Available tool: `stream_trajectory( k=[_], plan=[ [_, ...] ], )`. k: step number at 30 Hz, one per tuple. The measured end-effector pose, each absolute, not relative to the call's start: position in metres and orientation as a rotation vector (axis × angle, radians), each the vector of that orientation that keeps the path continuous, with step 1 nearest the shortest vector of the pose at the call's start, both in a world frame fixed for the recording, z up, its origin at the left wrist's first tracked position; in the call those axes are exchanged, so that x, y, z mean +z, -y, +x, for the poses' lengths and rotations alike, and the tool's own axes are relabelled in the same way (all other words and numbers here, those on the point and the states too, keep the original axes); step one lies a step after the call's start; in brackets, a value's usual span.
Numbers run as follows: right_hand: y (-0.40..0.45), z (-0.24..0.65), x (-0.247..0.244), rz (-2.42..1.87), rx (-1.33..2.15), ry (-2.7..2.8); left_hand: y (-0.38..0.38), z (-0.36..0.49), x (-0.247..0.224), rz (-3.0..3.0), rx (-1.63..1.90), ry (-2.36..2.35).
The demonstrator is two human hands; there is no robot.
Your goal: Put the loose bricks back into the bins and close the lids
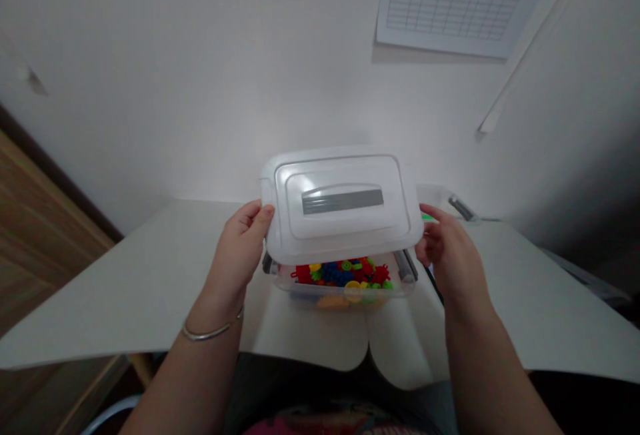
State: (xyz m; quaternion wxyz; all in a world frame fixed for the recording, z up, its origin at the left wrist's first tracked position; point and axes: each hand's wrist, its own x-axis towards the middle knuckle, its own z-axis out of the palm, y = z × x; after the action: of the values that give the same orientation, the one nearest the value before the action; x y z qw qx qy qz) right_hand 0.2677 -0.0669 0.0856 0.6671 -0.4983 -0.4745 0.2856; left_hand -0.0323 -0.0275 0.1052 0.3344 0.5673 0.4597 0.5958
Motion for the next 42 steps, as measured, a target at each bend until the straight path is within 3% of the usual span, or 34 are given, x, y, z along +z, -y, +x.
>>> stream_trajectory(
  k=[7,15,42],
  plan=[
    [0.076,0.273,0.084,-1.7,0.31,1.487,0.026,-0.032,0.098,1.481,1.406,-1.35],
    [0.09,0.256,0.101,-2.271,0.091,1.656,0.023,-0.031,0.09,2.107,1.01,-1.671],
    [0.082,0.283,0.094,-2.106,0.321,1.659,0.049,-0.038,0.096,1.927,1.011,-1.58]
  ],
)
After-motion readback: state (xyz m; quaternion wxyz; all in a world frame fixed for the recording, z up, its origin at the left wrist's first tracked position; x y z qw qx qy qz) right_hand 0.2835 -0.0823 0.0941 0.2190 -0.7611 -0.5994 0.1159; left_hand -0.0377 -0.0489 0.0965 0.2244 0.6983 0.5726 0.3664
